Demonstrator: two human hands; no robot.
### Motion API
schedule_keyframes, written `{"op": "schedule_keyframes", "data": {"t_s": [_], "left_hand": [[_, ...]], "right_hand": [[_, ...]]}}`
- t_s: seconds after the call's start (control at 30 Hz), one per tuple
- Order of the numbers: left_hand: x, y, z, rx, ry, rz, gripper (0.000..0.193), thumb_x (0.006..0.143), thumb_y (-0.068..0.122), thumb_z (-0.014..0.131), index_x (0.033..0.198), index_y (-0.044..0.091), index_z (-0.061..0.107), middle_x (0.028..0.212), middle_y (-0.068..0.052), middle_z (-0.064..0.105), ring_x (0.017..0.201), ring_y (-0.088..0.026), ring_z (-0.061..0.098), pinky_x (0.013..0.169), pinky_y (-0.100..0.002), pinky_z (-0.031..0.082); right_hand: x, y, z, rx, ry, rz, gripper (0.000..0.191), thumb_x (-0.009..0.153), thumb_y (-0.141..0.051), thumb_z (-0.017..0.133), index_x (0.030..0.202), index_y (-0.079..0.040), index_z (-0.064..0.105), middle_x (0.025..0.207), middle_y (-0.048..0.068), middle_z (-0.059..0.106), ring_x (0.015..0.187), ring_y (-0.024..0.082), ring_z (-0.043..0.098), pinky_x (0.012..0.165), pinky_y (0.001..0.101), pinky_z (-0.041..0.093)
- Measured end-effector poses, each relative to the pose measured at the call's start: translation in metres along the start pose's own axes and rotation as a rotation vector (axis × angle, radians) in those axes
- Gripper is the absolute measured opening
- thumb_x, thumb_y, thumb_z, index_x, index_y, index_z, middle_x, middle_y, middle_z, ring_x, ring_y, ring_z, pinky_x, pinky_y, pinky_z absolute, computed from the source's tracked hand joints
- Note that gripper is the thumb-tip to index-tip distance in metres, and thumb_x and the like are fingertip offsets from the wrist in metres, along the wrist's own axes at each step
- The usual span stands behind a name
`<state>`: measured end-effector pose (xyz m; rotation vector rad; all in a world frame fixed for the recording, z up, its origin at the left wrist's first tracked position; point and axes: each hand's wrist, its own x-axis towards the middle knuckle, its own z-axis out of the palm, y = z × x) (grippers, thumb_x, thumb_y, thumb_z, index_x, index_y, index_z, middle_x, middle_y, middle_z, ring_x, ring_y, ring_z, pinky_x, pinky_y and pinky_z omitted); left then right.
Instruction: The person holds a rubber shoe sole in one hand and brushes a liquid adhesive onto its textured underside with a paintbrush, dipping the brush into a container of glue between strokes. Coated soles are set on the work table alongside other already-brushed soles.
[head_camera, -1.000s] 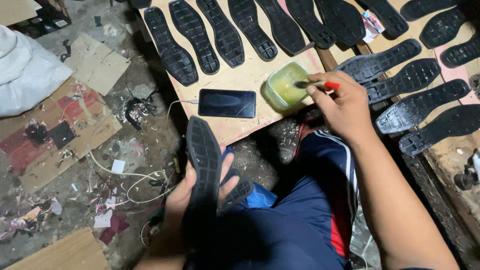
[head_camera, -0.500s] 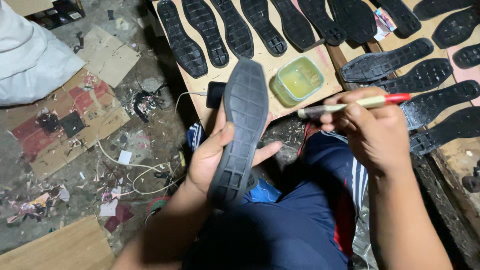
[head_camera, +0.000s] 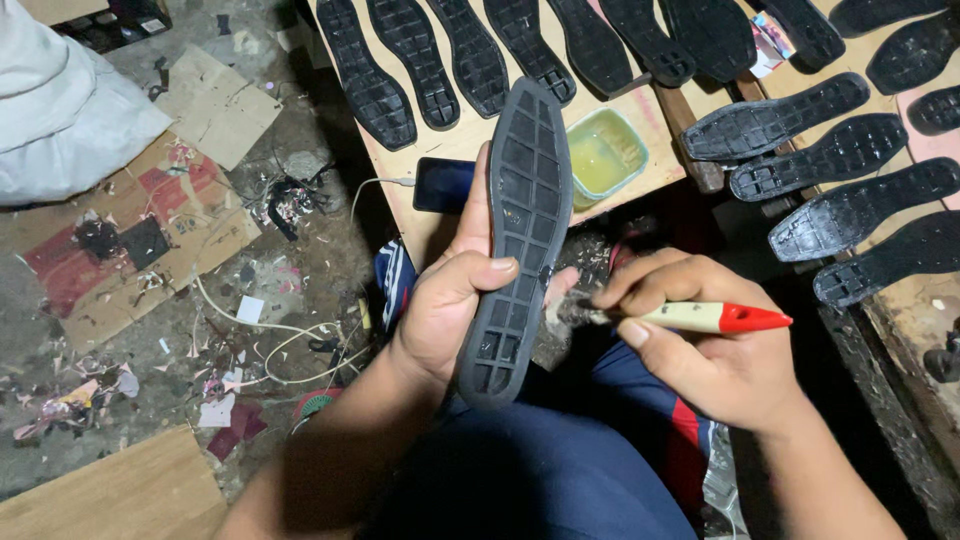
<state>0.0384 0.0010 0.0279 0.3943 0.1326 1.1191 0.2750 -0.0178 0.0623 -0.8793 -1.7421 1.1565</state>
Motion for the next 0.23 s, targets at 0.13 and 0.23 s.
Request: {"op": "schedule_keyframes", "data": {"t_s": [0.13,0.23], "left_hand": [[0.0020,-0.0020,-0.0032,0.035,0.015,0.013,0.100,0.089,-0.001,0.050,0.170,0.032,0.004,0.167,-0.006,0.030,0.143,-0.020,0.044,0.114,-0.044,0.042],[0.0028,-0.0082,-0.0057,0.031,-0.014,0.018,0.102,0.091,-0.003,0.050,0.177,0.028,0.005,0.174,-0.009,0.028,0.149,-0.021,0.041,0.128,-0.039,0.031]], "right_hand": [[-0.0028,-0.0049,0.0013,-0.067,0.040,-0.067,0.017,0.092,0.003,0.070,0.106,-0.003,0.062,0.116,0.015,0.072,0.102,0.019,0.069,0.096,0.0326,0.057],[0.0019,-0.0077,0.0060,-0.159,0.051,-0.085,0.016,0.093,0.000,0.070,0.107,-0.003,0.062,0.119,0.016,0.071,0.102,0.019,0.071,0.094,0.0328,0.058]]}}
